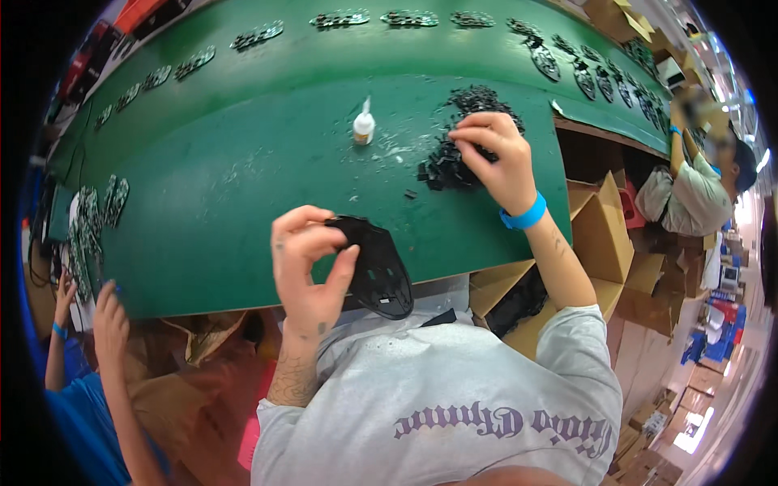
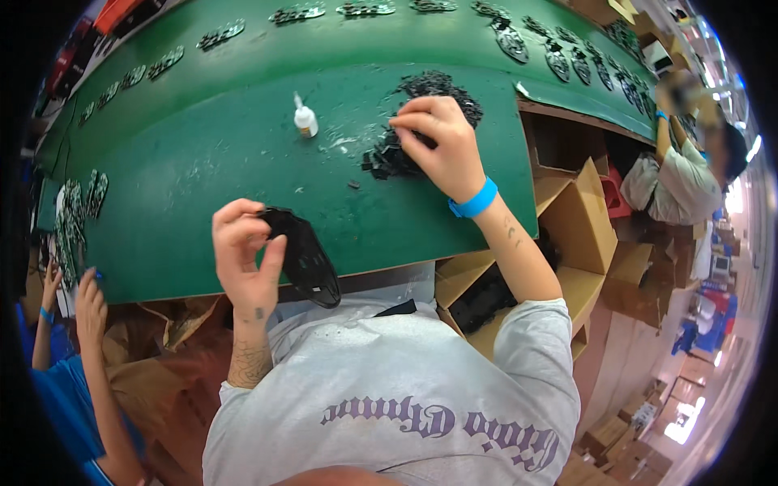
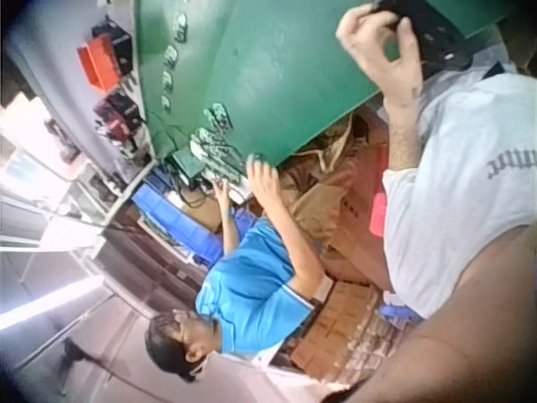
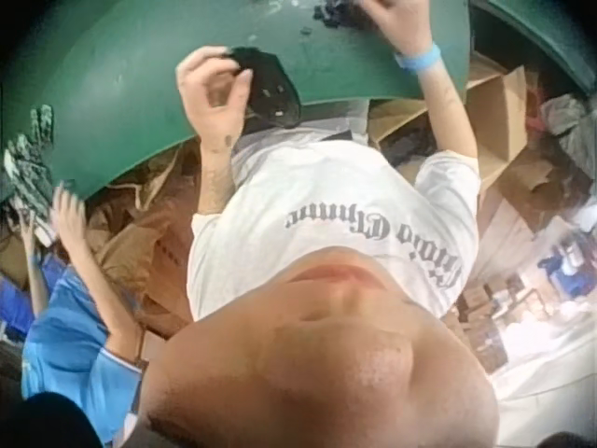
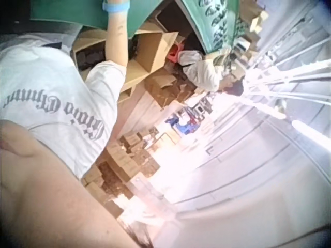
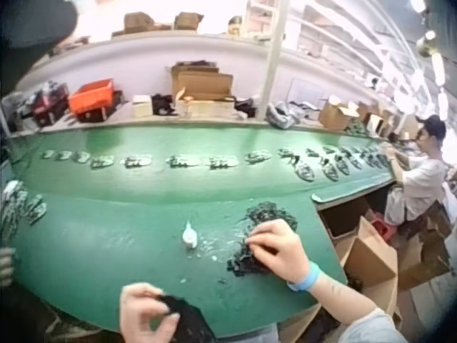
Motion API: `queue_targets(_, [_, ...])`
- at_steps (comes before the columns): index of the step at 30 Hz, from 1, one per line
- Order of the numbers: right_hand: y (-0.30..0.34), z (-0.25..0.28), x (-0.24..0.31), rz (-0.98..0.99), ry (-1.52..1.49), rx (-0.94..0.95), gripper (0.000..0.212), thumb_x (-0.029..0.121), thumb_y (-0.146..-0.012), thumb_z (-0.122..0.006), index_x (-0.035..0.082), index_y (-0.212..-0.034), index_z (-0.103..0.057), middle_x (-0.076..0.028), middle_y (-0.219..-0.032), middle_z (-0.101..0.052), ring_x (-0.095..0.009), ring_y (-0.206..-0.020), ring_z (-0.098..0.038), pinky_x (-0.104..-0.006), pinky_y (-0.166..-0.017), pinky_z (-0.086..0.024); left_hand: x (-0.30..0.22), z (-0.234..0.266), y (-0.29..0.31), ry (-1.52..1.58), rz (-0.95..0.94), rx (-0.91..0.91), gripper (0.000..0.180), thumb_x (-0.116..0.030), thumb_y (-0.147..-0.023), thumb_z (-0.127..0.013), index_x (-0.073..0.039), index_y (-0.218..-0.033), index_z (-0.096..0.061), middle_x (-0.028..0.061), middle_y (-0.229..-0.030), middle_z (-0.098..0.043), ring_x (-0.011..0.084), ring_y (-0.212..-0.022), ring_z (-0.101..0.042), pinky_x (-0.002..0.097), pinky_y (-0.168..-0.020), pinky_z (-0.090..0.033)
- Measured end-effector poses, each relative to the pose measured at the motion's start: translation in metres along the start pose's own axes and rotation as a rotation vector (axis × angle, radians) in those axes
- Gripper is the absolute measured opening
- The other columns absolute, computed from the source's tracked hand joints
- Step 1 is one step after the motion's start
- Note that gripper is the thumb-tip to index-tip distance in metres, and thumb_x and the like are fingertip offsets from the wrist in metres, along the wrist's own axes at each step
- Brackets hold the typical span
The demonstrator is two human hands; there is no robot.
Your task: Applying adhesive and assembling internal components into computer mouse bottom shells on a factory production line.
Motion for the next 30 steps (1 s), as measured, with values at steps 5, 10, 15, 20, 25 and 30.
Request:
queue_targets(5, [0.0, -0.035, 0.017, 0.058, -0.014, 0.202, 0.016, 0.007, -0.073, -0.074, 0.007, -0.089, -0.073, -0.005, -0.096, -0.063, -0.026, -0.094, -0.056, -0.0361, -0.081, -0.049, 0.018, 0.032, 0.009, 0.063, 0.147, -0.163, 0.041, 0.005, -0.079, -0.068, 0.003, -0.119, -0.057, 0.0081, -0.118, -0.05, 0.0156, -0.108, -0.05, 0.0282, -0.096, -0.041])
queue_targets(10, [0.001, -0.041, 0.025, 0.069, 0.038, 0.286, 0.016, 0.01, -0.072, -0.075, 0.007, -0.088, -0.073, -0.005, -0.098, -0.063, -0.026, -0.096, -0.055, -0.0366, -0.083, -0.048, 0.032, 0.031, 0.014, 0.203, 0.315, -0.171, 0.043, 0.001, -0.084, -0.066, 0.005, -0.125, -0.054, 0.0082, -0.119, -0.054, 0.0143, -0.109, -0.051, 0.0279, -0.097, -0.041])
queue_targets(15, [0.004, -0.045, 0.034, 0.069, 0.001, 0.248, 0.013, 0.008, -0.073, -0.075, 0.005, -0.085, -0.071, -0.006, -0.096, -0.064, -0.026, -0.095, -0.057, -0.0369, -0.084, -0.048, 0.039, 0.012, 0.007, 0.218, 0.382, -0.118, 0.04, -0.003, -0.091, -0.061, 0.003, -0.128, -0.051, 0.0087, -0.118, -0.056, 0.0123, -0.101, -0.056, 0.0242, -0.089, -0.046])
queue_targets(20, [0.003, -0.014, 0.046, -0.194, -0.204, -0.059, 0.01, 0.0, -0.076, -0.074, 0.002, -0.084, -0.07, -0.006, -0.085, -0.066, -0.012, -0.07, -0.06, -0.0237, -0.056, -0.045, 0.034, -0.004, 0.001, 0.214, 0.427, -0.017, 0.038, -0.004, -0.095, -0.056, 0.001, -0.131, -0.046, 0.0092, -0.11, -0.058, 0.0106, -0.079, -0.062, 0.0232, -0.069, -0.054])
queue_targets(25, [0.028, -0.022, 0.041, -0.454, -0.472, -0.041, 0.011, 0.0, -0.076, -0.075, 0.002, -0.086, -0.071, -0.003, -0.081, -0.066, -0.009, -0.07, -0.059, -0.0206, -0.058, -0.042, 0.039, -0.011, -0.003, 0.178, 0.356, -0.021, 0.038, -0.007, -0.094, -0.057, -0.003, -0.131, -0.048, 0.0093, -0.099, -0.065, 0.012, -0.073, -0.066, 0.0239, -0.063, -0.054])
queue_targets(30, [0.049, -0.043, 0.041, -0.767, -0.959, 0.026, 0.012, -0.003, -0.083, -0.069, -0.002, -0.095, -0.066, -0.006, -0.089, -0.068, -0.014, -0.083, -0.068, -0.0225, -0.072, -0.053, 0.034, -0.014, 0.0, 0.209, 0.392, 0.02, 0.037, -0.005, -0.095, -0.056, 0.001, -0.13, -0.046, 0.0099, -0.107, -0.059, 0.0114, -0.079, -0.063, 0.0239, -0.067, -0.054])
Point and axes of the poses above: each hand's wrist, its own y-axis away from the middle knuckle, its own z-axis out of the back of the hand, x = y × z, the point moved 8 cm from there along -y, towards the middle knuckle
